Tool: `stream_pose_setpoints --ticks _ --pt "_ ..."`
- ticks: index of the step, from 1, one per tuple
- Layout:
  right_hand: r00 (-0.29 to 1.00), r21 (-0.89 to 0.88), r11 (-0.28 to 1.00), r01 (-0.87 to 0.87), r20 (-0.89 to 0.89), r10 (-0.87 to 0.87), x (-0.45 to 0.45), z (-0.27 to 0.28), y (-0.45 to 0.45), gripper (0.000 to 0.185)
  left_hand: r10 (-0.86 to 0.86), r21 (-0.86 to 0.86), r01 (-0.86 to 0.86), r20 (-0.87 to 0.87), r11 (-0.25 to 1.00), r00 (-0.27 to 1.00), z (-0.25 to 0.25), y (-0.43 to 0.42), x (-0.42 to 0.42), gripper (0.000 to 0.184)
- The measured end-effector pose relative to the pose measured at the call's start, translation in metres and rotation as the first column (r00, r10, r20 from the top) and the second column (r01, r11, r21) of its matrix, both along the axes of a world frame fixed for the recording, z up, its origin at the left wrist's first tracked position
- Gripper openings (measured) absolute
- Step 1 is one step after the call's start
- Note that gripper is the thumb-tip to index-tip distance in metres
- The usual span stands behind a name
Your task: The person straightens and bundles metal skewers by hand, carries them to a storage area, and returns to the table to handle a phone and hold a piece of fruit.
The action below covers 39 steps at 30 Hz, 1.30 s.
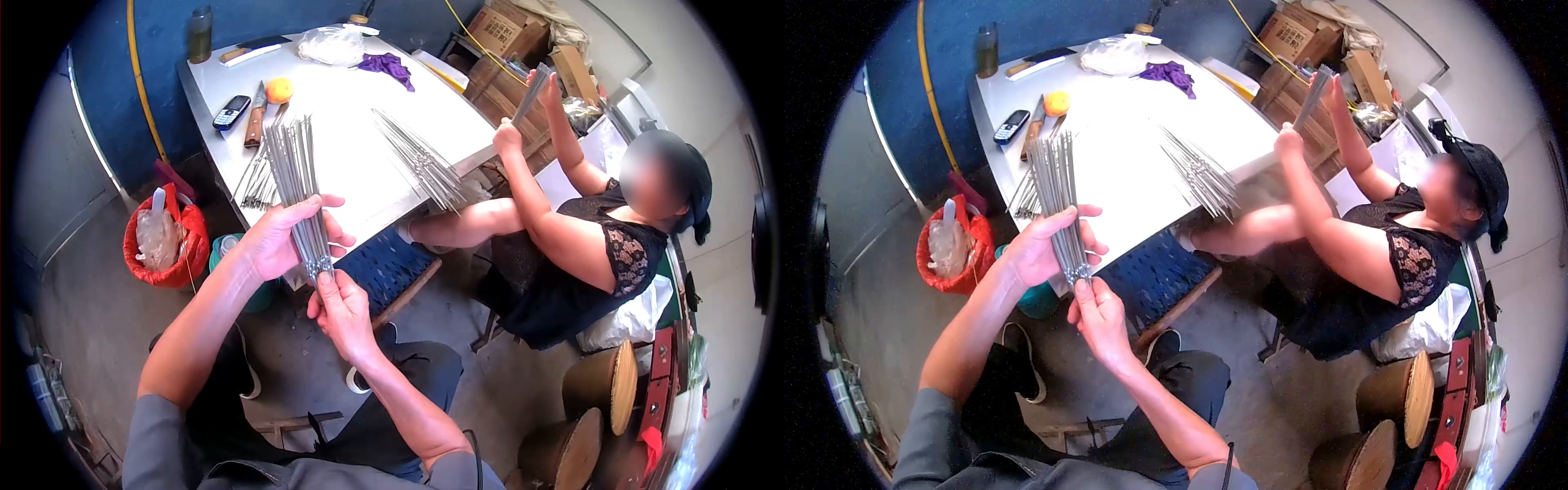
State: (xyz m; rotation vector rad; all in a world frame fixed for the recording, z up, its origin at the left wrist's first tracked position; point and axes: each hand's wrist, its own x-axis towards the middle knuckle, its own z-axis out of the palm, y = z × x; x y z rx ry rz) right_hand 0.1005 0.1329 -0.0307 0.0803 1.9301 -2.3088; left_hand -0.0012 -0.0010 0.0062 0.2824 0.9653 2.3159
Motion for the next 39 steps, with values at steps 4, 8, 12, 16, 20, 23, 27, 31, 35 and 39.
stream_pose_setpoints --ticks 4,8,12,16,20,23,27,31,35,39 --pt "0.996 0.173 0.985 -0.011 -0.08 0.025 0.006 -0.002 -0.002 0.033 0.018 0.05 -0.024 0.126 0.998 0.992 -0.007 0.005 0.007 0.03" --pt "0.987 0.287 0.958 0.017 -0.159 0.03 0.006 -0.007 -0.004 0.031 -0.11 0.163 0.08 0.181 0.983 0.977 -0.012 0.006 0.003 0.03" --pt "0.977 0.312 0.95 0.026 -0.207 0.042 0.004 0.002 -0.004 0.029 -0.028 0.127 0.005 0.181 0.992 0.983 -0.004 0.006 0.002 0.039" --pt "0.958 0.362 0.93 0.055 -0.282 0.053 0.001 0.01 -0.006 0.025 0.043 0.123 -0.062 0.146 0.991 0.988 0.004 0.003 -0.001 0.041" --pt "0.943 0.427 0.901 0.073 -0.323 0.077 0.0 0.008 -0.004 0.021 0.109 0.126 -0.125 0.128 0.984 0.986 0.007 0.0 -0.007 0.041" --pt "0.94 0.491 0.87 0.04 -0.313 0.133 0.001 0.008 -0.002 0.02 0.122 0.094 -0.132 0.111 0.987 0.986 0.011 -0.002 -0.007 0.04" --pt "0.934 0.602 0.798 0.006 -0.288 0.211 0.002 0.009 0.0 0.024 0.137 0.023 -0.139 0.073 0.99 0.988 0.017 0.001 -0.003 0.039" --pt "0.917 0.653 0.75 0.107 -0.357 0.179 0.004 0.007 -0.001 0.025 0.153 -0.03 -0.153 0.014 0.988 0.988 0.031 0.007 0.006 0.039" --pt "0.871 0.652 0.736 0.183 -0.455 0.186 0.005 0.015 0.002 0.025 0.21 -0.114 -0.233 -0.187 0.966 0.96 0.062 0.009 0.013 0.039" --pt "0.867 0.635 0.754 0.168 -0.459 0.194 0.008 0.015 0.004 0.023 0.289 -0.127 -0.358 -0.374 0.925 0.881 0.101 0.011 0.01 0.041"
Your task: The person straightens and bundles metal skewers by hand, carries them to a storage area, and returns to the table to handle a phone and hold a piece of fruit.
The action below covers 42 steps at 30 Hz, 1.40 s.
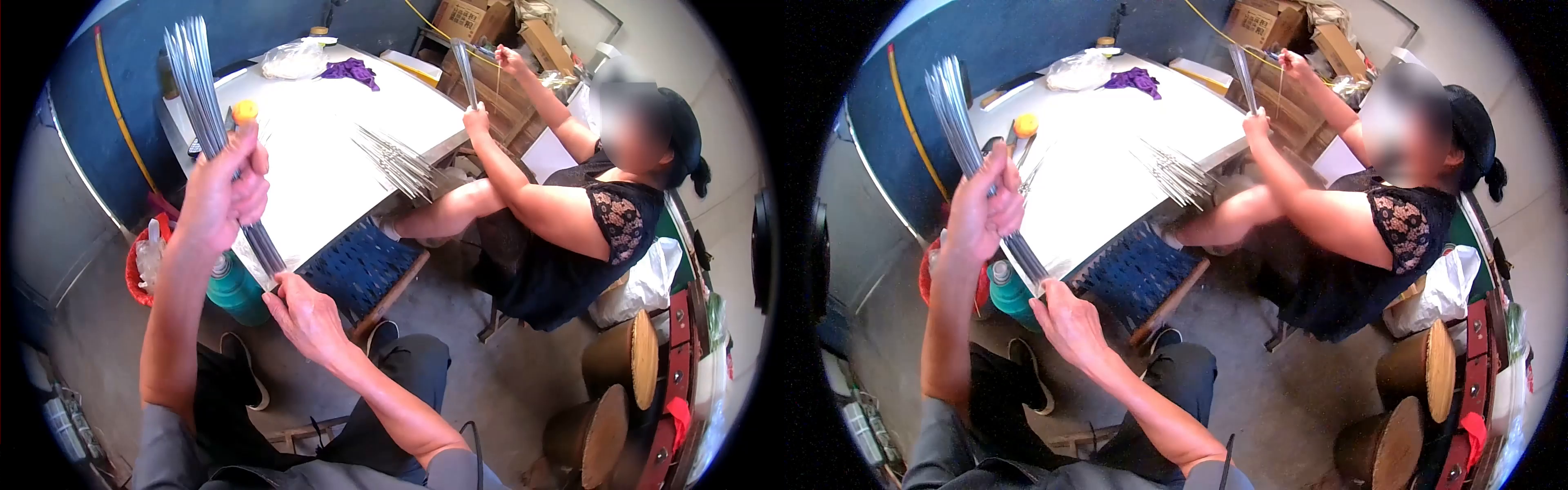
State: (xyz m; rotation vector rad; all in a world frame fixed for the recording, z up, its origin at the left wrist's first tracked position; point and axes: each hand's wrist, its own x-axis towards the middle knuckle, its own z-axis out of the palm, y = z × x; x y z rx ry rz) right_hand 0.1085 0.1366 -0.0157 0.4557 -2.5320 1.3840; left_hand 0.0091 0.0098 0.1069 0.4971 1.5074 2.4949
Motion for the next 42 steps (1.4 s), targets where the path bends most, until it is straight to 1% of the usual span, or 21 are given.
stream_pose_setpoints --ticks 2,4,5,7,8,9,11,13,15,19,21,23,25,30,34,36,40,42 --pt "1.0 0.009 1.0 -0.007 -0.027 0.007 -0.001 -0.003 0.003 0.023 0.011 -0.002 -0.012 -0.037 1.0 0.999 0.014 0.006 -0.008 0.042" --pt "0.992 0.196 0.974 -0.111 -0.031 0.119 0.0 -0.013 0.006 0.023 0.044 -0.108 -0.06 -0.143 0.992 0.989 0.023 0.011 -0.017 0.039" --pt "0.993 0.189 0.976 -0.104 -0.034 0.112 0.001 -0.019 0.007 0.023 0.036 -0.114 -0.053 -0.146 0.992 0.989 0.022 0.014 -0.02 0.039" --pt "0.963 0.399 0.883 -0.247 -0.002 0.27 0.005 -0.035 0.008 0.021 0.067 -0.175 -0.098 -0.173 0.98 0.983 0.012 0.024 -0.027 0.039" --pt "0.959 0.387 0.891 -0.238 -0.049 0.278 0.009 -0.044 0.007 0.02 0.093 -0.179 -0.121 -0.156 0.976 0.983 0.008 0.03 -0.025 0.04" --pt "0.961 0.385 0.893 -0.233 -0.051 0.273 0.013 -0.046 0.006 0.02 0.088 -0.182 -0.116 -0.157 0.977 0.984 0.002 0.033 -0.026 0.04" --pt "0.943 0.394 0.866 -0.308 0.01 0.332 0.018 -0.048 0.006 0.019 0.115 -0.277 -0.154 -0.151 0.948 0.982 -0.014 0.036 -0.031 0.039" --pt "0.939 0.393 0.86 -0.327 0.033 0.342 0.021 -0.044 0.009 0.018 0.107 -0.286 -0.15 -0.16 0.946 0.981 -0.03 0.039 -0.034 0.038" --pt "0.943 0.43 0.844 -0.321 0.064 0.326 0.022 -0.044 0.011 0.016 0.132 -0.304 -0.153 -0.088 0.94 0.987 -0.04 0.04 -0.033 0.037" --pt "0.951 0.416 0.857 -0.304 0.086 0.296 0.023 -0.042 0.014 0.015 0.133 -0.268 -0.164 -0.13 0.949 0.983 -0.046 0.037 -0.031 0.036" --pt "0.961 0.4 0.879 -0.262 0.022 0.276 0.023 -0.045 0.015 0.014 0.141 -0.265 -0.174 -0.139 0.949 0.98 -0.052 0.033 -0.029 0.034" --pt "0.96 0.387 0.883 -0.265 0.016 0.281 0.026 -0.044 0.016 0.013 0.158 -0.197 -0.182 -0.127 0.964 0.979 -0.061 0.029 -0.027 0.033" --pt "0.957 0.38 0.885 -0.271 0.011 0.289 0.027 -0.046 0.016 0.012 0.142 -0.187 -0.17 -0.153 0.968 0.978 -0.07 0.024 -0.028 0.032" --pt "0.951 0.454 0.851 -0.264 -0.022 0.307 0.034 -0.059 0.009 0.008 0.122 -0.155 -0.139 -0.117 0.978 0.986 -0.089 0.023 -0.024 0.031" --pt "0.942 0.445 0.854 -0.268 -0.063 0.329 0.04 -0.071 0.001 0.007 0.097 -0.163 -0.109 -0.082 0.981 0.992 -0.108 0.03 -0.017 0.031" --pt "0.911 0.478 0.785 -0.393 0.09 0.401 0.043 -0.078 -0.002 0.016 0.073 -0.159 -0.083 -0.067 0.984 0.995 -0.114 0.034 -0.012 0.03" --pt "0.898 0.505 0.754 -0.419 0.109 0.426 0.057 -0.093 -0.002 0.016 0.095 -0.119 -0.103 -0.068 0.988 0.993 -0.121 0.045 0.002 0.031" --pt "0.889 0.481 0.756 -0.444 0.13 0.439 0.053 -0.089 -0.008 0.017 0.129 -0.11 -0.138 -0.092 0.984 0.987 -0.114 0.043 -0.002 0.031"
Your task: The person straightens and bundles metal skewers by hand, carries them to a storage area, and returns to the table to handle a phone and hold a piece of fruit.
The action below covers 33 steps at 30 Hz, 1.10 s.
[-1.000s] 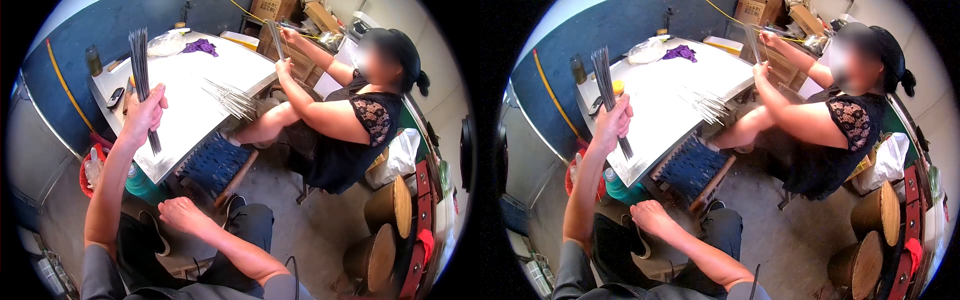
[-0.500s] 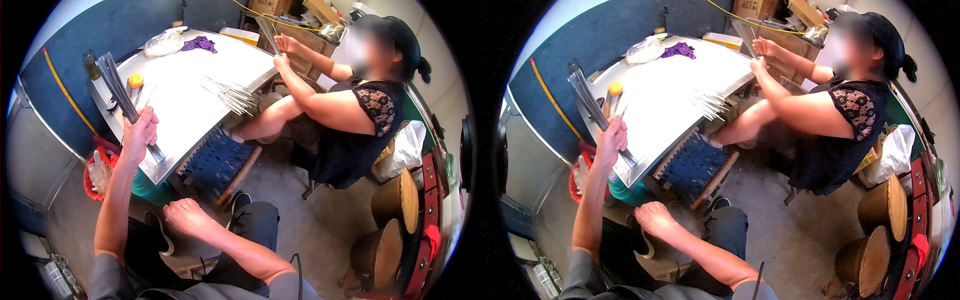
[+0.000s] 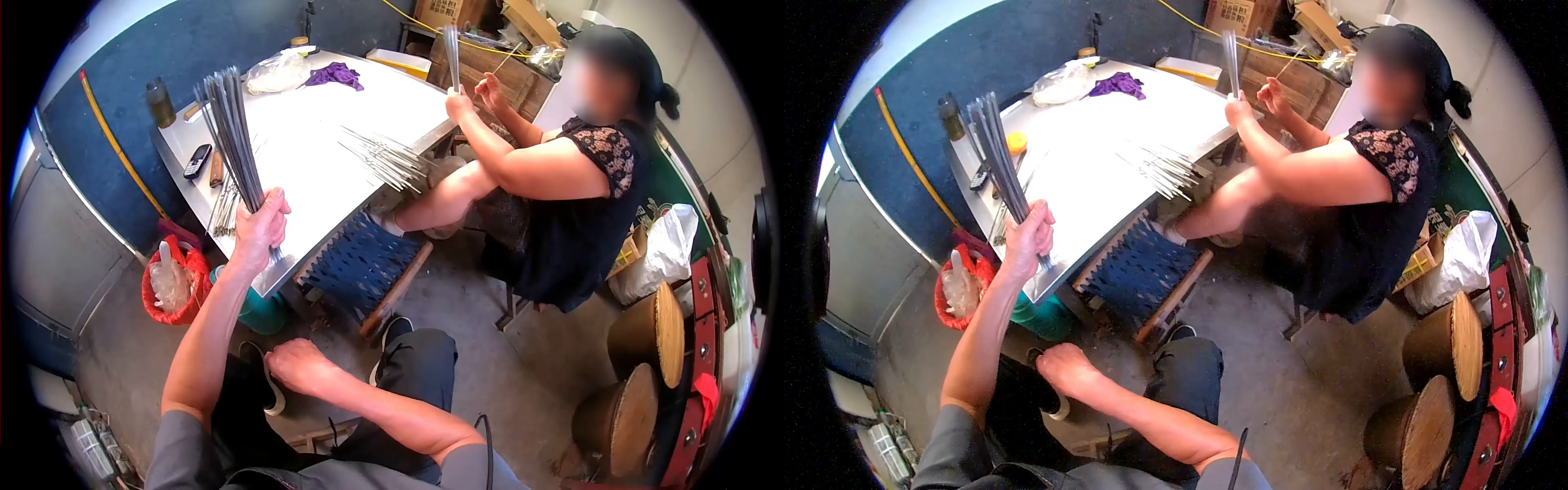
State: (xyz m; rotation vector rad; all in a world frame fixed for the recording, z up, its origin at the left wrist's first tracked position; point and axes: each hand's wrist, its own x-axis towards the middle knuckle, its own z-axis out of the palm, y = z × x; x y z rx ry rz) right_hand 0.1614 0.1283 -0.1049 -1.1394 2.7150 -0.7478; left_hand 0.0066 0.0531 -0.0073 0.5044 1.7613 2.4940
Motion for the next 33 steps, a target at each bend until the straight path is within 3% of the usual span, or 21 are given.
stream_pose_setpoints --ticks 4,11,14,24,28,33 --pt "1.0 -0.018 1.0 0.015 -0.02 -0.015 0.004 -0.004 0.005 0.018 0.04 0.029 -0.037 -0.14 0.999 0.989 0.016 0.007 0.005 0.031" --pt "0.994 -0.03 0.996 0.083 -0.068 -0.085 0.009 -0.002 0.013 0.012 0.146 0.0 -0.147 -0.089 0.989 0.985 -0.019 0.01 -0.003 0.029" --pt "0.994 -0.054 0.995 0.082 -0.069 -0.086 0.007 -0.002 0.013 0.011 0.111 -0.004 -0.113 -0.122 0.994 0.986 -0.024 0.007 -0.003 0.029" --pt "0.995 -0.097 0.993 0.064 -0.066 -0.071 0.0 -0.012 0.0 0.009 0.066 -0.04 -0.07 -0.085 0.997 0.994 -0.021 0.002 -0.01 0.027" --pt "0.999 -0.038 0.999 0.003 -0.037 -0.005 -0.001 -0.023 0.002 0.017 0.093 0.035 -0.09 -0.087 0.995 0.992 -0.02 0.005 -0.012 0.027" --pt "0.999 -0.013 1.0 0.017 -0.05 -0.017 0.001 -0.023 -0.001 0.017 0.111 -0.032 -0.115 -0.095 0.993 0.989 -0.019 0.004 -0.013 0.029"
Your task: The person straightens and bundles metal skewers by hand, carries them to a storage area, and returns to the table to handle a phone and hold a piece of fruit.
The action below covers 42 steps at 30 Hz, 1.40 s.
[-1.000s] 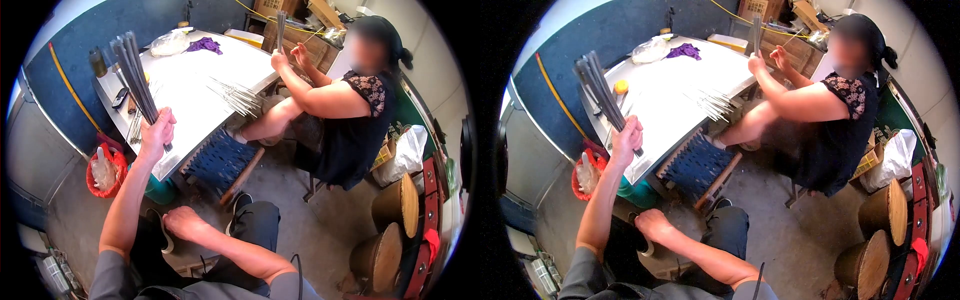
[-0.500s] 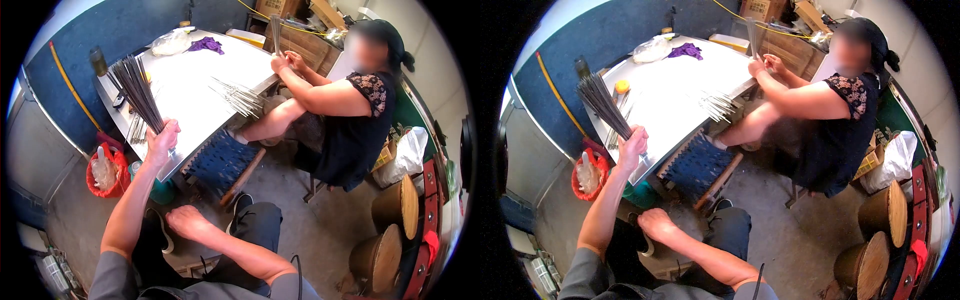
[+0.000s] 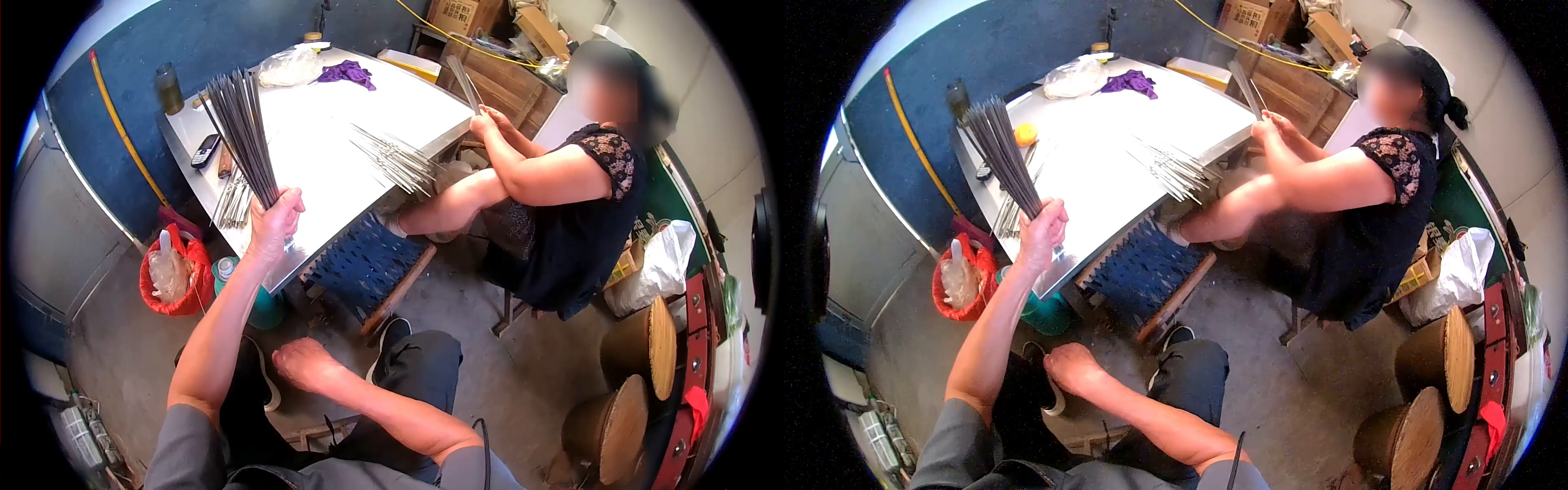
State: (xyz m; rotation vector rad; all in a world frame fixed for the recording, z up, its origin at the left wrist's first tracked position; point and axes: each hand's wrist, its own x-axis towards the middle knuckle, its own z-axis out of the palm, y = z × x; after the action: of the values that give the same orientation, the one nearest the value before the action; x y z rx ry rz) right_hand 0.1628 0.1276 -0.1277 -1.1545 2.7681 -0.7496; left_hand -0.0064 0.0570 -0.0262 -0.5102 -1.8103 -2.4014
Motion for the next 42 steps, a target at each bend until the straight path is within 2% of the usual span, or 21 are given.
stream_pose_setpoints --ticks 7,10,12,14,16,18,21,24,25,28,33,35,36,38,39,40,42 --pt "0.999 0.037 0.998 -0.045 0.027 0.044 0.0 0.006 0.002 0.018 -0.018 0.069 0.012 0.088 0.998 0.996 0.004 0.001 0.0 0.028" --pt "0.993 0.11 0.992 -0.064 0.11 0.051 0.001 0.016 0.001 0.018 0.018 0.059 -0.027 0.16 0.998 0.987 0.015 -0.001 0.0 0.027" --pt "0.99 0.173 0.985 -0.004 0.138 -0.02 0.001 0.023 -0.001 0.01 0.023 0.065 -0.04 0.252 0.997 0.968 0.026 -0.009 -0.001 0.026" --pt "0.985 0.185 0.982 -0.039 0.173 0.007 0.002 0.023 -0.001 0.011 0.066 0.023 -0.075 0.27 0.997 0.961 0.038 -0.027 -0.004 0.025" --pt "0.995 0.107 0.994 -0.01 0.098 -0.001 0.005 0.025 0.001 0.011 0.164 -0.123 -0.127 0.368 0.984 0.915 0.05 -0.048 -0.009 0.025" --pt "0.998 0.05 0.999 -0.003 0.064 -0.001 0.008 0.026 0.001 0.009 0.244 -0.203 -0.181 0.351 0.962 0.904 0.049 -0.072 -0.019 0.026" --pt "1.0 0.015 1.0 -0.021 -0.008 0.021 0.009 0.026 -0.001 0.009 0.279 -0.347 -0.135 0.409 0.928 0.869 0.055 -0.11 -0.036 0.021" --pt "0.996 0.06 0.995 -0.075 0.051 0.072 0.008 0.032 -0.004 0.008 0.408 -0.6 -0.154 0.313 0.785 0.858 0.056 -0.123 -0.049 0.021" --pt "0.996 0.068 0.995 -0.077 0.054 0.074 0.009 0.033 -0.005 0.007 0.413 -0.605 -0.157 0.31 0.781 0.856 0.056 -0.122 -0.052 0.021" --pt "0.995 0.093 0.992 -0.08 0.074 0.073 0.009 0.032 -0.007 0.007 0.425 -0.759 -0.131 0.205 0.638 0.881 0.053 -0.113 -0.063 0.025" --pt "0.993 0.127 0.989 -0.082 0.092 0.071 0.008 0.031 -0.001 0.009 0.405 -0.709 -0.126 0.24 0.694 0.882 0.029 -0.107 -0.096 0.023" --pt "1.0 0.017 1.0 -0.015 -0.008 0.015 0.01 0.03 0.001 0.008 0.413 -0.706 -0.083 0.311 0.703 0.856 0.031 -0.105 -0.105 0.024" --pt "1.0 0.016 1.0 -0.019 -0.011 0.019 0.01 0.029 0.001 0.008 0.417 -0.707 -0.088 0.308 0.702 0.855 0.031 -0.103 -0.108 0.024" --pt "0.999 -0.045 0.999 -0.001 -0.045 -0.001 0.01 0.029 0.003 0.009 0.493 -0.778 -0.102 0.285 0.62 0.822 0.031 -0.098 -0.112 0.028" --pt "0.999 -0.046 0.999 -0.001 -0.045 -0.001 0.009 0.031 0.004 0.009 0.526 -0.852 -0.089 0.234 0.516 0.818 0.032 -0.095 -0.114 0.034" --pt "1.0 0.018 1.0 -0.021 -0.005 0.021 0.008 0.034 0.004 0.011 0.527 -0.852 -0.089 0.234 0.517 0.817 0.032 -0.094 -0.115 0.034" --pt "0.998 0.08 0.996 -0.045 0.038 0.042 0.007 0.034 0.005 0.015 0.505 -0.937 -0.077 0.114 0.342 0.855 0.032 -0.091 -0.113 0.037"
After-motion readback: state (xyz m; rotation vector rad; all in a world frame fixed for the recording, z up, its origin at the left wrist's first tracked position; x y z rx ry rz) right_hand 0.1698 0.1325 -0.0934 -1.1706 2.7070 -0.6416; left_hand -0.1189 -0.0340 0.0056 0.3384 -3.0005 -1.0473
